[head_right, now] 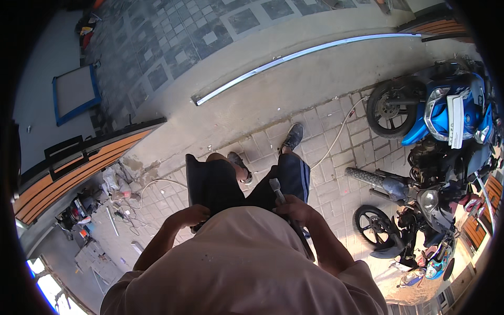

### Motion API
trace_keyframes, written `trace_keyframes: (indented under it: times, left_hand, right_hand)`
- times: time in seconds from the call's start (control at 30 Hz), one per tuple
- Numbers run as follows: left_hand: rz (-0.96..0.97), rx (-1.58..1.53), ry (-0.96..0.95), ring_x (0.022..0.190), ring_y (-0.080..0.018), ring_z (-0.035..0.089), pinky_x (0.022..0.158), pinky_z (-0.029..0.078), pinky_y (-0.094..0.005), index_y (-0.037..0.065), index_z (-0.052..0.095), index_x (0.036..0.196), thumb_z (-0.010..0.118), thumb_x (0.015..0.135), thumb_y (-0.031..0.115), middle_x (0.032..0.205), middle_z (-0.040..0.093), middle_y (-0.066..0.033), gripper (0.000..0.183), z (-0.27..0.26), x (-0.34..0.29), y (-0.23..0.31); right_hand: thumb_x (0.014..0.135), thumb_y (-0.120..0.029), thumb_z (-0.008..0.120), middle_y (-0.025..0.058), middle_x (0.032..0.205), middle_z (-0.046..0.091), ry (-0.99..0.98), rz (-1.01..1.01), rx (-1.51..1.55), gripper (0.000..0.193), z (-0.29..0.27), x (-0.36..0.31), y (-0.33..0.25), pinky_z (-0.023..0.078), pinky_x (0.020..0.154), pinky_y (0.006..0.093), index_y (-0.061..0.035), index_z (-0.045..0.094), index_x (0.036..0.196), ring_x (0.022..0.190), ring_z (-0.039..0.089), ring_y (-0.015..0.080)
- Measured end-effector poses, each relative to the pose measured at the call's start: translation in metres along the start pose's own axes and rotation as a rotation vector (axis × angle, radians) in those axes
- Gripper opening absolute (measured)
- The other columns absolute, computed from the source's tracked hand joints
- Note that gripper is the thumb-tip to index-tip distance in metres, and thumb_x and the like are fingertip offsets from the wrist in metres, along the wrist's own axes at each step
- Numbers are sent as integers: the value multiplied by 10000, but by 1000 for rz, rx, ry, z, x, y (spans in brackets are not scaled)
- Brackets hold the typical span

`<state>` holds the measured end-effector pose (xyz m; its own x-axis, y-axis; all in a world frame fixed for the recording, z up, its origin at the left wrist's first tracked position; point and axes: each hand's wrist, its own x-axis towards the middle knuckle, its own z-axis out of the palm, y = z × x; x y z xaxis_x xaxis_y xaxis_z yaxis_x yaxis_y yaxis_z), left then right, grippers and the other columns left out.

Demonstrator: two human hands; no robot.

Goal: The person prepares the ground by removing debris and then installs a metal threshold strip at a doorway using a trowel and hammer.

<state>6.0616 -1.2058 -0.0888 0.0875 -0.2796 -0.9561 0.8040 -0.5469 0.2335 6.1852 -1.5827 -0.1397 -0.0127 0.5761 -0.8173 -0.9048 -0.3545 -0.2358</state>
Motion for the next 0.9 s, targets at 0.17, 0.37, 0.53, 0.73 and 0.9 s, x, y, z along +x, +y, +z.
trace_keyframes:
  times: [0.17, 0.37, 0.53, 0.73, 0.9]
  left_hand:
    - [162, -75, 182, 727, -182, 657, 657, 522, -348, -4, 689, 977, 617, 926, 239, 832, 693, -124, 258, -49, 76, 54]
    - [361, 63, 833, 973, -345, 683, 864, 530, -431, 36, 707, 1035, 592, 949, 228, 1017, 707, -183, 239, -209, 283, 96]
    - [376, 142, 1032, 1039, -340, 650, 929, 512, -443, 64, 718, 1057, 651, 931, 222, 1081, 675, -145, 213, -321, 455, 128]
    - [459, 280, 1366, 1211, -348, 539, 1055, 435, -459, 113, 644, 1262, 651, 935, 322, 1233, 622, -135, 388, -403, 600, 134]
    - [406, 119, 1401, 1186, -322, 555, 1062, 374, -496, 139, 700, 1184, 649, 931, 375, 1204, 645, -68, 351, -419, 666, 139]
  right_hand:
    - [833, -247, 758, 25, 729, 574, 22, 108, -352, 290, -47, 13, -63, 461, 643, 352, -53, 545, 803, 690, 568, 130]
    - [798, -314, 796, 269, 902, 667, 488, -73, -916, 480, -108, 112, -166, 512, 753, 496, 36, 572, 1038, 902, 658, 471]
    - [969, -292, 629, 215, 790, 638, 503, -778, -1512, 359, -232, 278, -231, 530, 689, 477, 28, 545, 1111, 819, 673, 428]
    - [975, -234, 585, 243, 805, 629, 405, -102, -885, 345, -293, 452, -350, 508, 670, 458, 57, 559, 1158, 838, 659, 404]
    - [975, -233, 579, 253, 963, 683, 391, -499, -1560, 362, -327, 537, -391, 498, 792, 464, 36, 587, 1217, 891, 663, 418]
